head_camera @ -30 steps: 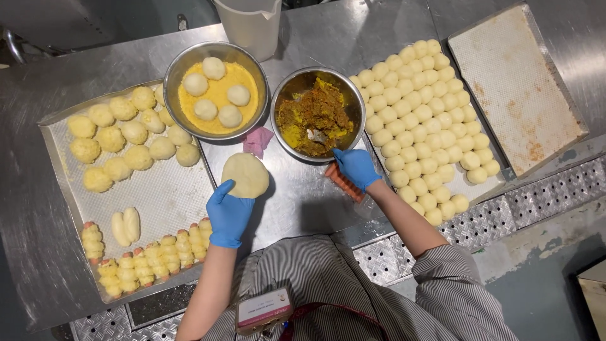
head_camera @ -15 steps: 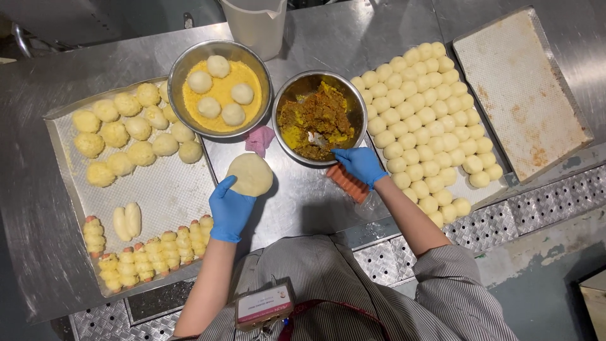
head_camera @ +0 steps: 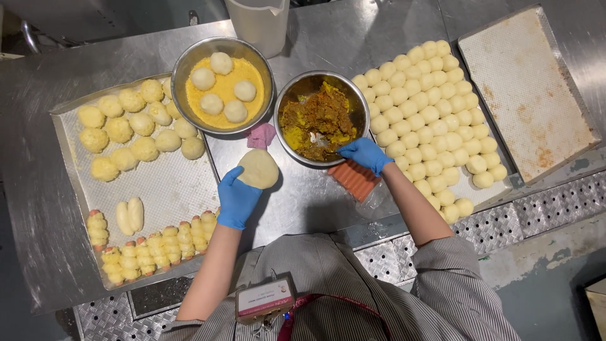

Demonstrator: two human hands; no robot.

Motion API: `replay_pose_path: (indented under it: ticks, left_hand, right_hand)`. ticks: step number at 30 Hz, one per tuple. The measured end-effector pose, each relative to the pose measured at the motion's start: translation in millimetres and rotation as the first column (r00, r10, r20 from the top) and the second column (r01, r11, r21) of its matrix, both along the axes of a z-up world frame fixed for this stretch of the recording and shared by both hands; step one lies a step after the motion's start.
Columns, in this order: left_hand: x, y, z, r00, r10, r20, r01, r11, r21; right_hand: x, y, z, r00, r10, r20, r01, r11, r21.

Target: The recorder is preparing dough buns by flattening dough balls and filling them with a savory mixture and sausages.

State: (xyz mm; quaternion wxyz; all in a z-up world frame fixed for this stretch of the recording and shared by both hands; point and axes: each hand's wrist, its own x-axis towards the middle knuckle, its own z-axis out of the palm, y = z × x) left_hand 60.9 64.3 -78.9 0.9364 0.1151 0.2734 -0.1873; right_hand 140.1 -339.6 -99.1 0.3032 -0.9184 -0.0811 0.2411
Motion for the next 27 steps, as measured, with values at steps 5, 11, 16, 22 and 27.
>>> replay_pose_path:
  ticks: [5,11,16,22,27]
  left_hand:
    - [17.7,-14.5,-28.7,0.998,-0.051,0.031,0.051,0.999,0.008]
    - [65.6,-69.0,-59.0,0.987,-0.141,0.08,0.142,0.99,-0.009]
    - [101.1,-132.0,-85.9,0.915,-0.234,0.33,0.186,0.968,0.169]
    - [117.2,-159.7,-62.2,0.985,-0.1,0.143,0.126,0.975,-0.183]
    - [101.8,-132.5,-74.5,0.967,-0.077,0.244,0.121,0.978,-0.171]
  right_hand:
    - [-6.2,-18.8,-44.6,0.948,-0.193,-0.254,0.273,0.901,0.336]
    - [-24.1,-10.6,-14.1,0.887,-0.335,-0.319,0.458,0.733,0.503]
    - [-52.7,36.4,50.5,0.849,-0.493,-0.191,0.516,0.695,0.501]
    - [-80.2,72.6,69.8,0.842,-0.244,0.482,0.236,0.969,0.078]
    - [-77.8,69.8,92.9,0.718,-0.542,0.438,0.284,0.802,0.526]
